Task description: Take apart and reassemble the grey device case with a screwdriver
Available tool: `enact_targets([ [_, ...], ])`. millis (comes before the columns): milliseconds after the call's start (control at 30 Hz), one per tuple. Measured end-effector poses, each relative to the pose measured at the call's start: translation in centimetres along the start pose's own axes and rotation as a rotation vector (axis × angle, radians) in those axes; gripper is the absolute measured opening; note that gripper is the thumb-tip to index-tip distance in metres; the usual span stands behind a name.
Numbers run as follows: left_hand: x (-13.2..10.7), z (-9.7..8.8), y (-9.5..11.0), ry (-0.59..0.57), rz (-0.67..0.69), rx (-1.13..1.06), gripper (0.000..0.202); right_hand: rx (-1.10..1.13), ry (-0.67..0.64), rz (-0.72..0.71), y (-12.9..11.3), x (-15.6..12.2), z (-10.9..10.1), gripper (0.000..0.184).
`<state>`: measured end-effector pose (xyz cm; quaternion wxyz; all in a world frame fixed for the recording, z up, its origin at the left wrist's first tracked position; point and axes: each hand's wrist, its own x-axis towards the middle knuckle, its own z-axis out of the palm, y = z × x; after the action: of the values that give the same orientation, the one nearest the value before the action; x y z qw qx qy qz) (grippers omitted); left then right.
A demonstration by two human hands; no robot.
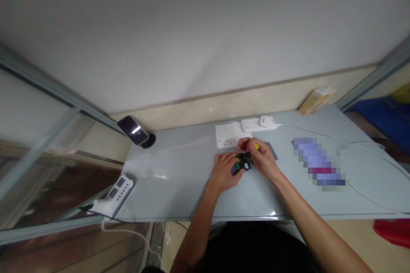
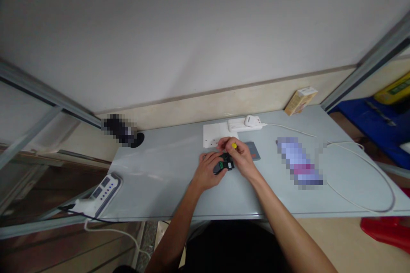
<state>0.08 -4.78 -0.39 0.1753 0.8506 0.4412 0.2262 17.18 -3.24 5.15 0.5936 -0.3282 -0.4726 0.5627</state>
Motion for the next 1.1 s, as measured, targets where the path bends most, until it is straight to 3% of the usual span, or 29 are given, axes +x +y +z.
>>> enact_targets([
  [200, -0.1, 0.2, -0.1, 0.011, 0.004, -0.012, 0.021, -0.086, 0.125, 0.022, 1.2, 0.9, 0.5, 0.041],
  [367, -0.1, 0.2, -0.1, 0.020, 0.012, -0.010, 0.020, 0.104, 0.131, 0.065, 0.7, 1.2, 0.8, 0.040],
  [567, 0.0, 0.1, 0.0, 0.034, 0.029, -0.011, 0.020, 0.216, 0.116, 0.148, -0.3, 0.4, -0.6, 0.035],
  [700, 0.0, 0.0, 0.1, 0.022, 0.018, -0.008, 0.020, 0.228, 0.161, 0.091, 0.0, 0.6, -0.8, 0.041],
  [833, 0.0, 0.0, 0.2, 0.017, -0.002, -0.025, 0.021, 0.237, 0.203, 0.057, 0.1, 1.0, -0.5, 0.036],
  [1100, 0.0, 0.1, 0.0, 0.025, 0.006, -0.034, 0.032, 0.175, 0.125, 0.125, -0.3, 0.4, -0.5, 0.038],
])
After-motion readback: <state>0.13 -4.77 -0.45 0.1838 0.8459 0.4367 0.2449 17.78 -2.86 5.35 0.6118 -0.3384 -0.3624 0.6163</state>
